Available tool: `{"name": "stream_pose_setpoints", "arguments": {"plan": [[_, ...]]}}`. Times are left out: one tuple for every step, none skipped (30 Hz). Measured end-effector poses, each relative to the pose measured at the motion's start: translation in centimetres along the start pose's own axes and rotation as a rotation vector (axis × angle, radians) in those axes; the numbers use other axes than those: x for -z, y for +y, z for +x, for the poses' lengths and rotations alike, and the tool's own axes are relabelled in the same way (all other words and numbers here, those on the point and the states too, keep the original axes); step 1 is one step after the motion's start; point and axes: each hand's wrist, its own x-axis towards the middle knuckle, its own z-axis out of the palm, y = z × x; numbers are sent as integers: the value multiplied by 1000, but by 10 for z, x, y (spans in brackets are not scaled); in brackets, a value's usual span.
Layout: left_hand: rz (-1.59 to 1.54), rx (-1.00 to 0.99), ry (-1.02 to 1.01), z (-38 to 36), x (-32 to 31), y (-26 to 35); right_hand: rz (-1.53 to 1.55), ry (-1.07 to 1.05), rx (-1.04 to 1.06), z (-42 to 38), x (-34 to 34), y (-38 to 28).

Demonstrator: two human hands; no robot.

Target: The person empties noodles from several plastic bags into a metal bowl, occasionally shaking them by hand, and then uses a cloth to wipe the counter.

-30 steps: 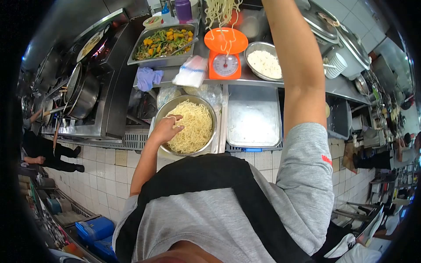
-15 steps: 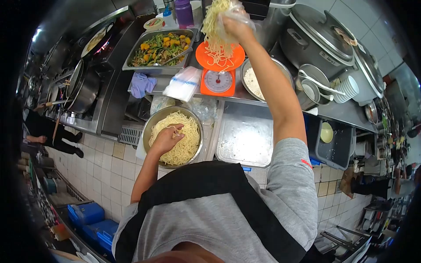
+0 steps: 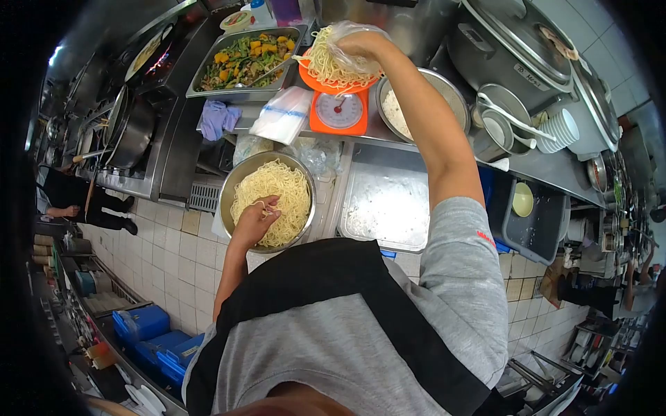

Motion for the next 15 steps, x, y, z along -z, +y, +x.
{"name": "stream_pose_setpoints", "arguments": {"plan": [[1, 2, -4, -2, 0, -3, -44, 12, 61, -11, 4, -9], [5, 8, 10, -4, -1, -9, -88, 25, 122, -18, 5, -15], [9, 12, 25, -6, -2, -12, -86, 26, 119, -14, 3, -14], [9, 10, 23, -8, -1, -11, -206, 18, 135, -7, 3, -13], [7, 31, 25, -10, 0, -9, -327, 11, 150, 0, 2, -10], [4, 53, 28, -12, 1, -8, -326, 12, 147, 5, 1, -6], [4, 52, 26, -14, 1, -10, -312, 33, 146, 7, -1, -5], [-20, 52, 33, -15, 1, -13, -298, 54, 146, 8, -3, -4], [-43, 54, 41, -17, 2, -15, -297, 53, 145, 9, -4, -2], [-43, 53, 40, -19, 2, -17, -308, 59, 118, 3, -3, -7], [-39, 46, 53, -21, 3, -18, -319, 64, 91, -3, 0, -12], [-34, 39, 66, -23, 3, -19, -319, 65, 89, -10, 3, -15], [-35, 37, 64, -24, 3, -21, -286, 66, 91, -29, 7, -25], [-39, 42, 71, -26, 4, -23, -254, 68, 94, -39, 9, -31], [-43, 47, 79, -29, 4, -24, -255, 68, 93, -32, 8, -25]]}}
